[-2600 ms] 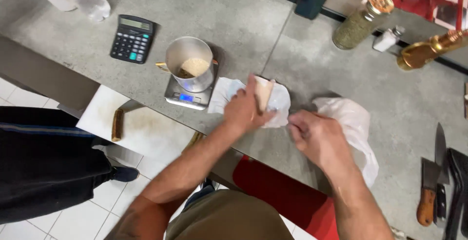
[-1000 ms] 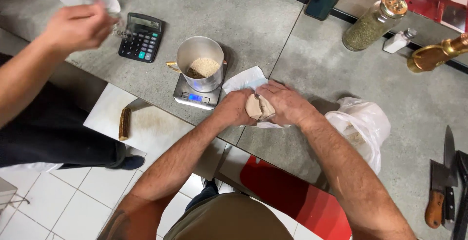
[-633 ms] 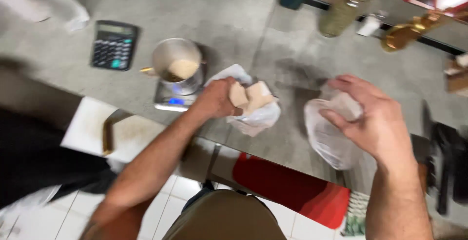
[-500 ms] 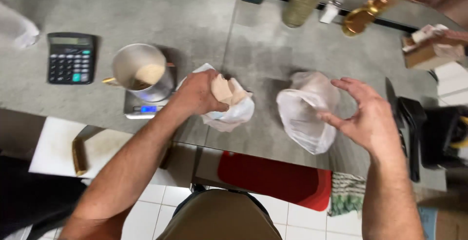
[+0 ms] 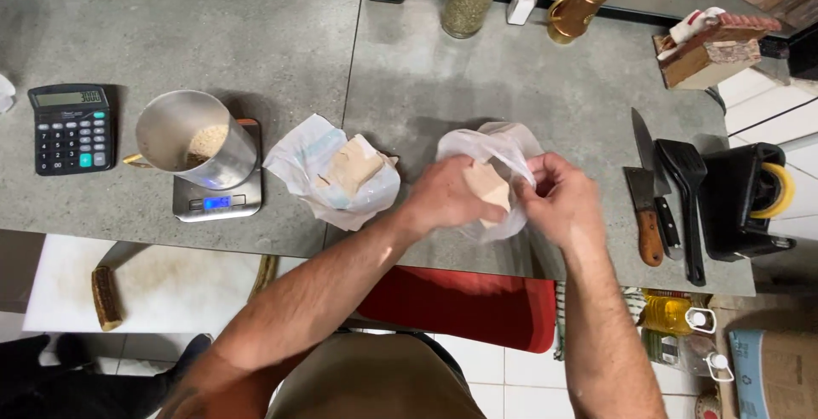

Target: The person places a metal cup on a digital scale and pours a granular substance from a plastic bag into it. They then break up a clump of the substance by hand and add it to the cup, continuing to measure the contents.

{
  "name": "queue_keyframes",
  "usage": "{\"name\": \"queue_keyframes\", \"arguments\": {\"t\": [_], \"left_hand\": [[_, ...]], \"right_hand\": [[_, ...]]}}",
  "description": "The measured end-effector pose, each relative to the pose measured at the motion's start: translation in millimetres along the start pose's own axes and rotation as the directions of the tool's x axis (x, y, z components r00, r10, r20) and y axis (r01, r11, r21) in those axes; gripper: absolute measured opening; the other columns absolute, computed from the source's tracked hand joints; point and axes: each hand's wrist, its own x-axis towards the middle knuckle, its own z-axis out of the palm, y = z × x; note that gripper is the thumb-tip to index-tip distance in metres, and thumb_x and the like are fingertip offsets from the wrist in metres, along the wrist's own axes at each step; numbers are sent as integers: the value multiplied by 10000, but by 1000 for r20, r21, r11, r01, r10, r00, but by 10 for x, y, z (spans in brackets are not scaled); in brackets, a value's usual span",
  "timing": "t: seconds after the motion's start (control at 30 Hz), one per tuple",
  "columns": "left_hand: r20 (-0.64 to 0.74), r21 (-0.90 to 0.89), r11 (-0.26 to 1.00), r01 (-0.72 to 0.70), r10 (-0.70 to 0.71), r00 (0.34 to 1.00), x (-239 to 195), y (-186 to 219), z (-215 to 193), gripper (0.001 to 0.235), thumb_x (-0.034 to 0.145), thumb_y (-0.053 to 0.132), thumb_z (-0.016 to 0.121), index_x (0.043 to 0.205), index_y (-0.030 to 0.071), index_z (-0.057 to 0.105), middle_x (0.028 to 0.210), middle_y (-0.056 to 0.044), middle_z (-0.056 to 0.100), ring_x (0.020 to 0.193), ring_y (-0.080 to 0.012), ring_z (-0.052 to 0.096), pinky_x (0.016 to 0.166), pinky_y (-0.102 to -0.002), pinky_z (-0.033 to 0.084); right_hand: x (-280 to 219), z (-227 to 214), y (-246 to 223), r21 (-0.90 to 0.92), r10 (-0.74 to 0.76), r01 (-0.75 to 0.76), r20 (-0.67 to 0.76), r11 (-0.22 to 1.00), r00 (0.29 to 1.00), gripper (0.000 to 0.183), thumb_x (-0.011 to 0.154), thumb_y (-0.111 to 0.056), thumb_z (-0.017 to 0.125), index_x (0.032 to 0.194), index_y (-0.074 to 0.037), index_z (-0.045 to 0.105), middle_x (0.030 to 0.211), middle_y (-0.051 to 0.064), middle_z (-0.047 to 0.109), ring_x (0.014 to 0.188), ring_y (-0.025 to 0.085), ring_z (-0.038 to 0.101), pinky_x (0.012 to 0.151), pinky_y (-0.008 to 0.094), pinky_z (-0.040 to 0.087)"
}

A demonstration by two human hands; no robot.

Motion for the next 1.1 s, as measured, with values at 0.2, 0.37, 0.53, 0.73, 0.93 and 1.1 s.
{"name": "queue_keyframes", "arguments": {"t": [0.2,0.37,0.53,0.73,0.93,1.1], "left_hand": [[-321,122,992,16,24,947,464,-380,501,756,522,333,938,1117,-23,638,1007,-180,737,957,-311,728,843,-397,588],[-384,239,940,-245,323,865,846,-859,1018,445,691,355,860,1032,94,740,1064,-153,758,1036,-331,724,946,-446,576],[-162,229,902,-366,406,899,328,-719,372,568,685,232,735,1242,122,717,1100,-172,751,1051,-352,716,995,-448,572],[-378,340,935,-101,234,896,-422,-934,-860,742,712,141,749,1429,116,558,1335,-178,622,1203,-392,601,1012,-470,510],[-412,327,944,52,93,906,-330,-1319,-829,863,685,247,852,1396,-23,445,1250,-266,597,1163,-452,574,952,-531,491],[-399,312,939,146,-10,917,-215,-1419,-919,745,661,271,893,1267,25,536,1106,-205,695,1042,-409,675,863,-503,550]], "right_hand": [[102,185,270,345,-53,10,114,939,992,126,925,-62,717,1030,-38,653,755,-6,638,608,68,560,520,264,479],[313,296,692,383,-167,102,142,918,976,181,938,-8,681,1106,-53,633,812,-1,626,658,81,578,549,267,496],[393,273,514,411,-123,82,74,908,990,180,982,1,709,1139,-48,634,904,14,649,737,84,595,625,259,516],[215,151,-122,1,-198,199,-94,980,976,290,921,-121,818,1132,-14,650,908,101,674,786,197,631,705,348,534],[411,1208,-843,-255,-557,571,132,780,820,392,837,-289,803,1149,-60,737,1086,145,742,1049,355,688,878,464,546],[984,1888,-651,44,-143,136,350,990,926,477,778,-424,879,1044,-38,791,911,81,787,834,154,755,776,304,583]]}}
